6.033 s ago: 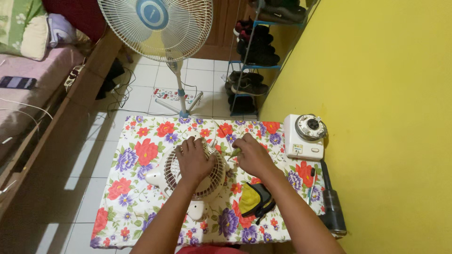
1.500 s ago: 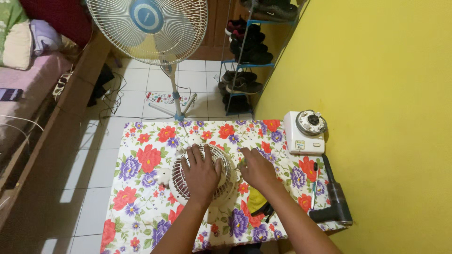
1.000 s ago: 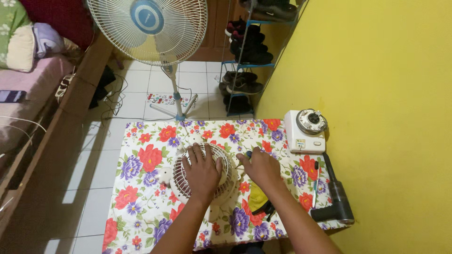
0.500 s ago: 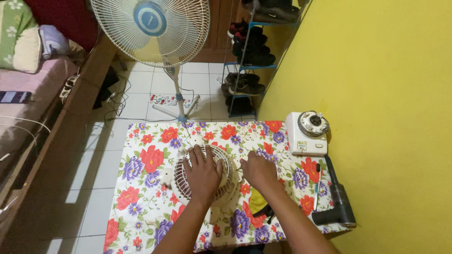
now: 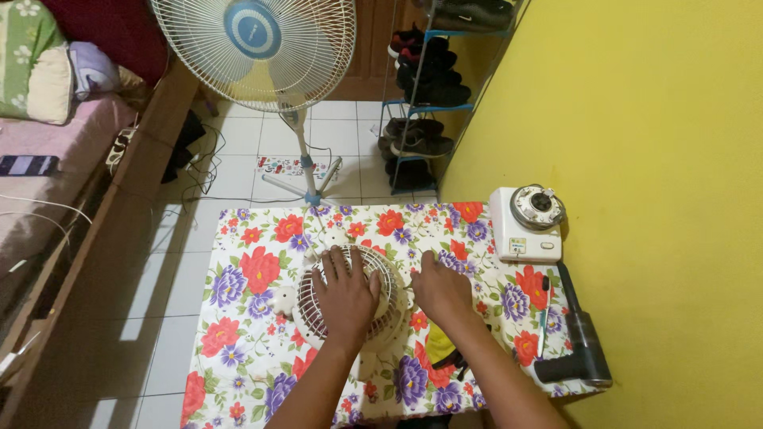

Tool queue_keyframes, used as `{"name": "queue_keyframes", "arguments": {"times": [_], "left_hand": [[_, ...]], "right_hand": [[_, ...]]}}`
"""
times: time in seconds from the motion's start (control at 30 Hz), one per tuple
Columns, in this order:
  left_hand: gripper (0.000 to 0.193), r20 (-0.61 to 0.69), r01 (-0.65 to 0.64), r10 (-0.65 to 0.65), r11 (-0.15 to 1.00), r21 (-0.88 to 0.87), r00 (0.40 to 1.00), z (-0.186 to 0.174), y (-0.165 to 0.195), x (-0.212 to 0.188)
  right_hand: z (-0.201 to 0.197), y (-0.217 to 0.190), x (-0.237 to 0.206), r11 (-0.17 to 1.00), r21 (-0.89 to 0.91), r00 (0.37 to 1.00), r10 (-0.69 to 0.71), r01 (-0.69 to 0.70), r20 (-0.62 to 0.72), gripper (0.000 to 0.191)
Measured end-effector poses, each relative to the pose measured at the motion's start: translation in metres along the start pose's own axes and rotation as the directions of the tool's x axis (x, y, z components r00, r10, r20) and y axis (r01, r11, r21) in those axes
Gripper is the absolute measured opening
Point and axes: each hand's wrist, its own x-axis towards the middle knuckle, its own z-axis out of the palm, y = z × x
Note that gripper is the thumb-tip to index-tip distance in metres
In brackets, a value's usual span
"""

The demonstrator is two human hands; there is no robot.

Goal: The person unscrews the rear screw of a small desk fan on a table, removes the front grille cover, takes off the fan blades, and wipes the blades with a yellow cloth. The fan base with the motor and rear grille remains on the table as the clip ends.

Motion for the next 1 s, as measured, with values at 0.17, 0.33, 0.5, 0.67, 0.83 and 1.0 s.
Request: {"name": "queue_keyframes", "arguments": {"times": [0.17,0.33,0.5,0.67,0.83,1.0], "left_hand": [[0.062,0.005,-0.002,0.002,1.000,-0.010,1.000,-0.0024,-0.0005,0.0003],[0.062,-0.006,-0.010,0.010,1.000,-0.027,1.000,-0.0027,-0.0010,-0.0005],[0.062,0.017,-0.007,0.007,1.000,-0.024,1.000,-0.0021,-0.0004,-0.0009],[0.061,-0.005,-0.012,0.012,0.999,-0.040,1.000,-0.0027,-0.0005,-0.0015],[0.060,-0.022,-0.032,0.032,0.999,0.000,0.999,-0.0026,-0.0021,-0.0026],[0.061,-0.018,-0.019,0.018,0.999,-0.044,1.000,-0.0034,-0.0029,-0.0036]], "right_hand": [[0.0015,0.0048,-0.0052,0.965,0.053,0.921,-0.229,0.258,-0.316,0.041],[-0.0003,0.0005,-0.0031,0.991,0.044,0.989,0.123,-0.126,0.076,0.044],[-0.0015,0.0010,-0.0059,0.992,0.060,0.978,-0.099,0.112,-0.186,0.031],[-0.0036,0.0023,-0.0050,0.992,0.058,0.984,-0.099,0.109,-0.150,0.038],[-0.0011,0.0034,-0.0063,0.999,0.042,1.000,0.015,-0.015,-0.019,0.037],[-0.0021,0.0038,-0.0077,0.945,0.114,0.894,-0.246,0.308,-0.376,0.044]]}}
